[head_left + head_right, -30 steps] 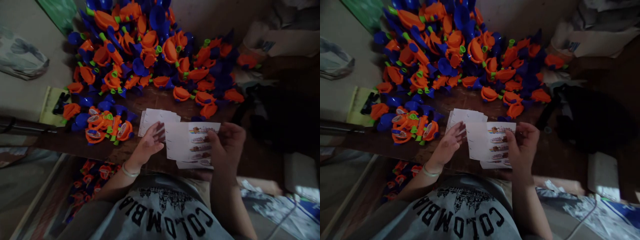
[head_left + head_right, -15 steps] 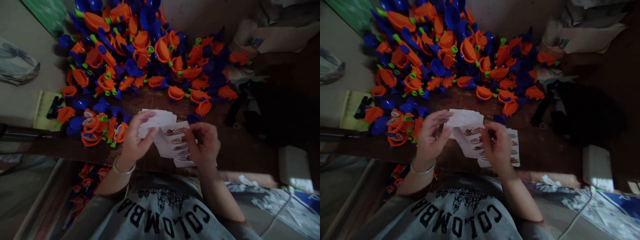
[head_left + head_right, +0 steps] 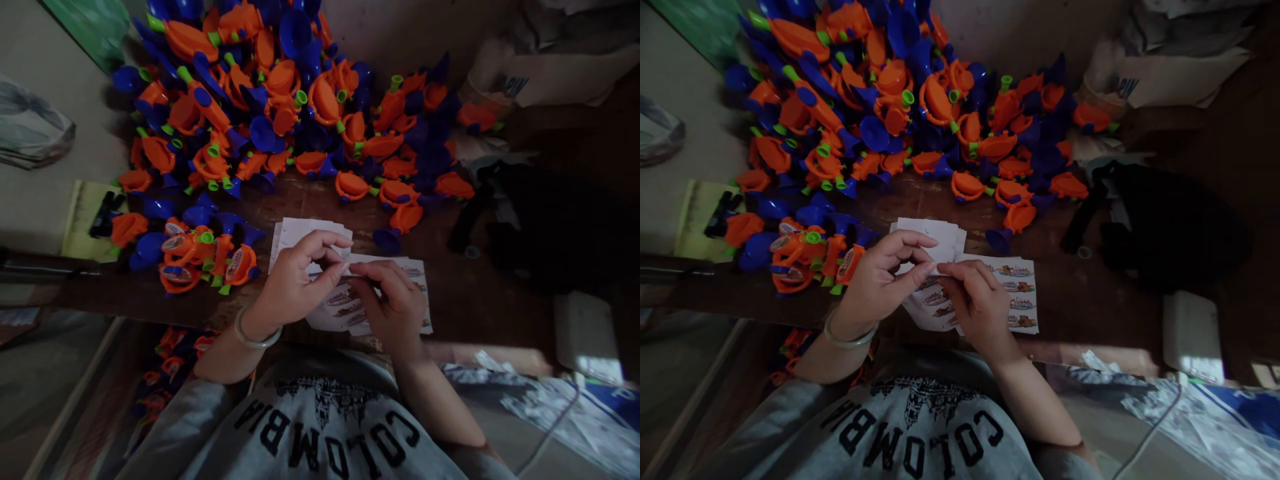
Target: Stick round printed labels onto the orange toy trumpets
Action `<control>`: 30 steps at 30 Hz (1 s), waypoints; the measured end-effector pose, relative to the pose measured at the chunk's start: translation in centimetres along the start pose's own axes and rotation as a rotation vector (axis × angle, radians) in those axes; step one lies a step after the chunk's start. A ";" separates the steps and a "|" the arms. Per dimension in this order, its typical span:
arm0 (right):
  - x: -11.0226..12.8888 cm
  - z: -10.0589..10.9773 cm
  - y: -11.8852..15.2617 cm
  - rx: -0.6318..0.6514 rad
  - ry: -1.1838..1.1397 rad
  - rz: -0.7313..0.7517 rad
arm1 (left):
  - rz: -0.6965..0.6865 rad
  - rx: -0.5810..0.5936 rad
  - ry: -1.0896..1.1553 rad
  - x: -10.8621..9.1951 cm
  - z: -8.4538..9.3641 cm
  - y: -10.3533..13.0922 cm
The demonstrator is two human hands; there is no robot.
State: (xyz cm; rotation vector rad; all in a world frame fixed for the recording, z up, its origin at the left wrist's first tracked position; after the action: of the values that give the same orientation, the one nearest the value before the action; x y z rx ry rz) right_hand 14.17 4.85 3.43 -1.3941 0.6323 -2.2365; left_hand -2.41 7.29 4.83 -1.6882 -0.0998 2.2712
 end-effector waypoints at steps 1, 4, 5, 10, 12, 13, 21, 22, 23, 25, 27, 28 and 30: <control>0.1 0.0 0.1 -0.006 0.019 0.023 | 0.010 0.004 0.010 0.0 0.0 0.0; 0.4 -0.1 0.9 -0.044 0.100 0.150 | 0.062 0.003 0.039 -0.1 -0.2 0.0; 0.5 -0.1 1.3 -0.060 0.121 0.204 | 0.081 0.003 0.050 -0.1 -0.2 0.1; 1.5 0.6 2.7 -0.091 0.176 0.413 | 0.080 -0.056 0.040 0.0 0.5 -0.1; 2.5 1.1 2.9 -0.063 0.186 0.498 | 0.057 -0.141 -0.011 0.1 1.5 -0.3; 2.8 1.4 2.8 -0.060 0.178 0.509 | 0.047 -0.172 -0.035 0.2 1.8 -0.4; 0.0 0.9 1.3 -0.005 0.025 0.152 | 0.028 -0.135 -0.057 0.1 1.7 -0.8; -0.1 0.7 1.4 0.003 0.004 0.165 | 0.018 -0.112 -0.066 0.1 1.6 -0.9; -0.1 0.5 1.6 0.011 -0.009 0.182 | 0.007 -0.086 -0.072 0.1 1.5 -0.9; 0.0 0.4 1.8 0.021 -0.020 0.217 | -0.001 -0.038 -0.084 0.1 1.2 -1.0; 0.3 0.4 1.9 0.012 -0.020 0.237 | -0.005 -0.014 -0.085 0.1 1.1 -1.1; 0.4 0.5 1.8 0.003 -0.019 0.241 | 0.000 -0.005 -0.082 0.1 1.0 -1.1; 0.7 0.7 1.5 -0.006 -0.025 0.248 | 0.018 0.014 -0.072 0.2 0.8 -1.1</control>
State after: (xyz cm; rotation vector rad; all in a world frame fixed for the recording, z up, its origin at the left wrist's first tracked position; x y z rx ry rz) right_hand 14.67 3.12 3.34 -1.2685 0.7596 -2.0214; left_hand -3.01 8.51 5.18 -1.6071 -0.0846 2.3400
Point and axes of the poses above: each hand's wrist, its own y-axis away from the middle knuckle, its own z-axis out of the back of the hand, x = y × z, the point moved 6 cm from there along -y, towards the middle knuckle, and after that the axes turned 4 degrees about -y, right-handed, at the moved point
